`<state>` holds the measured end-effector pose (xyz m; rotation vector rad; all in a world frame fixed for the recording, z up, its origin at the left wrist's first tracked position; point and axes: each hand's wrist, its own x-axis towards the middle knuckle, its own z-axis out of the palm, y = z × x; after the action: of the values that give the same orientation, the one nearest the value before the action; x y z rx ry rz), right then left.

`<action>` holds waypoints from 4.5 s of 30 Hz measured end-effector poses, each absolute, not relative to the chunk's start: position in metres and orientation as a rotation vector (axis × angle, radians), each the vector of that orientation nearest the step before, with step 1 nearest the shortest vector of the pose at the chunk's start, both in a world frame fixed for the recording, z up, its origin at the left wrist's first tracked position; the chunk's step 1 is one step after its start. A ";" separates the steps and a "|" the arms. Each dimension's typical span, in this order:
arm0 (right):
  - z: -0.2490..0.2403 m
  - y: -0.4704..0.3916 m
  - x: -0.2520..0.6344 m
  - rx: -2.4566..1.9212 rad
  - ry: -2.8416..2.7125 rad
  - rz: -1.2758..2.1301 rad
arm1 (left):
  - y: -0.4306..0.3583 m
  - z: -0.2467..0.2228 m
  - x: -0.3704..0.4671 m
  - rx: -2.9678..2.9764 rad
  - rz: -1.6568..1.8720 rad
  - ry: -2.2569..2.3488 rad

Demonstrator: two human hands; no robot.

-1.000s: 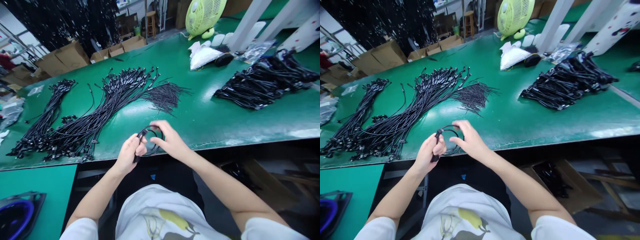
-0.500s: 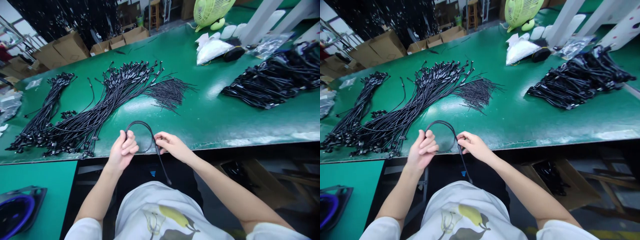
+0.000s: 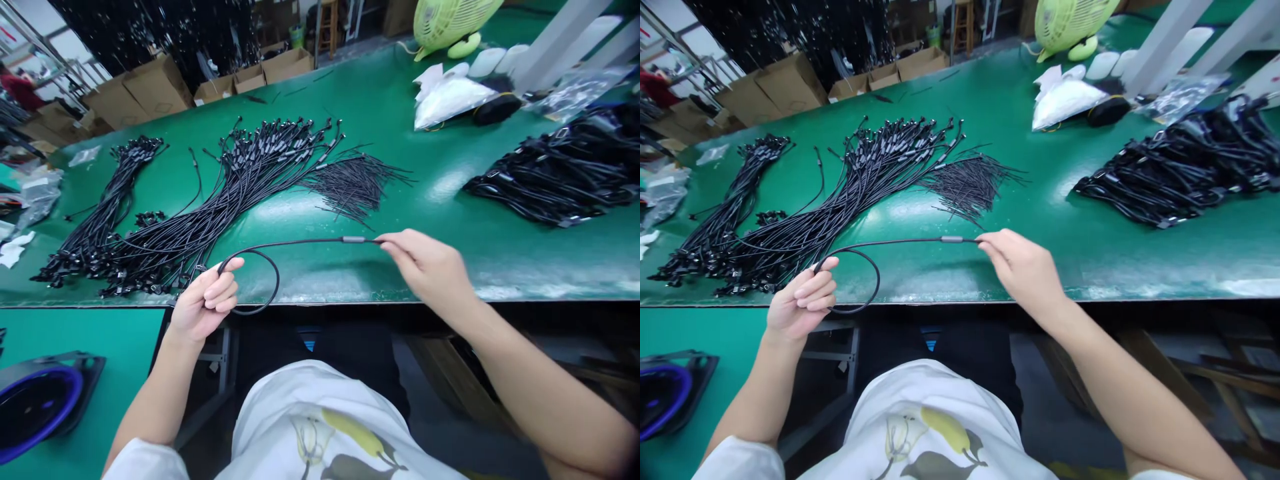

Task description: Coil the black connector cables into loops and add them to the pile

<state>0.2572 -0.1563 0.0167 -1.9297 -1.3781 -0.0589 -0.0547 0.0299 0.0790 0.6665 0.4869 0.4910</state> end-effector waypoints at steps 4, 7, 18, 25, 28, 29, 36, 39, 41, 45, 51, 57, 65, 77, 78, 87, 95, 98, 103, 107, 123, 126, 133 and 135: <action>0.031 -0.164 0.260 -1.970 -1.558 -0.263 | 0.028 0.079 -0.053 0.744 0.519 0.494; 0.040 -0.169 0.232 -1.902 -1.944 -0.214 | 0.022 0.074 -0.036 0.920 0.627 0.536; 0.050 -0.134 0.197 -1.435 -1.481 0.543 | -0.034 0.041 0.007 1.567 0.295 0.397; 0.006 -0.108 0.176 -1.144 -0.741 0.979 | -0.035 0.030 0.030 1.026 0.399 0.471; 0.007 -0.104 0.166 -0.870 -0.457 1.088 | -0.038 0.018 0.031 1.060 0.467 0.545; 0.009 -0.104 0.165 -0.800 -0.390 1.141 | -0.039 0.014 0.030 1.082 0.493 0.561; 0.023 -0.112 0.155 -0.709 -0.306 1.183 | -0.038 0.013 0.019 1.219 0.360 0.474; 0.026 -0.111 0.152 -0.765 -0.358 1.123 | -0.038 0.021 0.023 1.079 0.381 0.435; 0.026 -0.108 0.151 -0.791 -0.397 1.105 | -0.037 0.025 0.026 0.979 0.401 0.430; 0.021 -0.102 0.152 -0.815 -0.363 1.106 | -0.039 0.022 0.028 0.885 0.421 0.475; 0.017 -0.095 0.145 -0.834 -0.231 1.011 | -0.054 0.000 0.017 1.159 0.446 0.565; 0.014 -0.099 0.136 -0.906 -0.300 0.970 | -0.050 -0.005 0.005 1.507 0.217 0.562; 0.031 -0.107 0.140 -0.815 -0.397 1.072 | -0.060 -0.001 0.009 1.205 0.020 0.327; 0.022 -0.148 0.184 -1.518 -2.213 0.198 | -0.039 0.021 0.003 1.552 -0.148 0.524; 0.017 -0.152 0.181 -1.558 -2.330 0.082 | -0.038 0.025 0.002 1.679 -0.187 0.486; 0.011 -0.169 0.174 -1.543 -2.501 -0.673 | -0.035 0.032 0.012 2.148 -0.393 0.405; 0.008 -0.150 0.199 -1.514 -2.465 -0.687 | -0.031 0.021 0.028 2.286 -0.229 0.400; 0.016 -0.144 0.211 -1.431 -2.496 -0.619 | -0.028 0.021 0.033 1.925 -0.261 0.469; 0.027 -0.140 0.216 -1.357 -2.592 -0.627 | -0.017 0.024 0.041 1.582 -0.358 0.437; 0.027 -0.136 0.212 -1.548 -2.556 -0.603 | -0.009 0.025 0.046 1.791 -0.286 0.495; 0.027 -0.115 0.221 -1.540 -2.658 0.191 | 0.005 0.025 0.040 1.663 -0.402 0.423; 0.030 -0.113 0.221 -1.468 -2.626 0.000 | 0.008 0.028 0.040 1.360 -0.426 0.418; 0.032 -0.111 0.218 -1.793 -2.499 0.428 | 0.000 0.018 0.044 2.012 -0.104 0.465; 0.032 -0.110 0.218 -1.858 -2.451 0.556 | 0.000 0.016 0.046 2.124 -0.077 0.461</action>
<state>0.2181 -0.1097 0.0317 -1.8581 -2.4514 0.5564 0.0455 0.0003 0.0164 2.1240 0.4614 -0.0769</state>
